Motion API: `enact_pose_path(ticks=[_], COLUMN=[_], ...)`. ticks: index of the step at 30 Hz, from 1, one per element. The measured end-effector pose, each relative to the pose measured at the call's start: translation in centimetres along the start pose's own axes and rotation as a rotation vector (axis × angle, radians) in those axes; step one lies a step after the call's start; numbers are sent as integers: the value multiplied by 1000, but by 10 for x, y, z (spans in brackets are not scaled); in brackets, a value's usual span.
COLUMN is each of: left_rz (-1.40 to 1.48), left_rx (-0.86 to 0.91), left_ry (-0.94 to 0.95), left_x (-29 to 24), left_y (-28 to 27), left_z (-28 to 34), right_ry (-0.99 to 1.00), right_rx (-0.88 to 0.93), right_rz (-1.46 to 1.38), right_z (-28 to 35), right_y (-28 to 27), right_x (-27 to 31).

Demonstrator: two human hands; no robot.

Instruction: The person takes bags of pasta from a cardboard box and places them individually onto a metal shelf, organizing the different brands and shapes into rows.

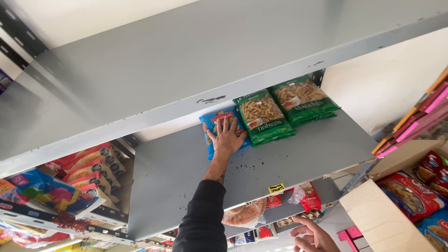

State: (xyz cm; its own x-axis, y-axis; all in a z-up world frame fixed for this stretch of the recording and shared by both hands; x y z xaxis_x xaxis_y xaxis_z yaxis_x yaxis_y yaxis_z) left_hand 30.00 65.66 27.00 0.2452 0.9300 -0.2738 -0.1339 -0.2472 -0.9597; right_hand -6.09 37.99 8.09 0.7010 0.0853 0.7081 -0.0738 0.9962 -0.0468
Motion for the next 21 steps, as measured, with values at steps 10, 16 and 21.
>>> enact_pose_path(ticks=[10, 16, 21], left_rz=[105, 349, 916], left_rx=[-140, -323, -200], left_ry=[39, 192, 501], left_x=[-24, -74, -109], left_y=[6, 1, 54], left_z=[40, 165, 260], right_ry=[-49, -9, -69], right_rx=[12, -25, -15], right_rz=[-188, -233, -258], right_z=[38, 76, 98], right_y=[-2, 6, 16], right_x=[-3, 20, 24])
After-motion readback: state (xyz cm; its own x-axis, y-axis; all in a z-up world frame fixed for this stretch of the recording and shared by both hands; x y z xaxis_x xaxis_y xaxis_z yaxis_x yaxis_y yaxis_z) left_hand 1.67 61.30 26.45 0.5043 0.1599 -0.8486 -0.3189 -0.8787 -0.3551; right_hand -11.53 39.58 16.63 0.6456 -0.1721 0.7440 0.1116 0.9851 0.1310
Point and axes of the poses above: each hand's wrist, its own z-axis away from the middle knuckle, its own y-axis out of the palm, x = y × z, the point moved 6 cm from there along -z, towards the middle knuckle, and after that the axes turned 9 degrees about y, right-handed, at the moved point
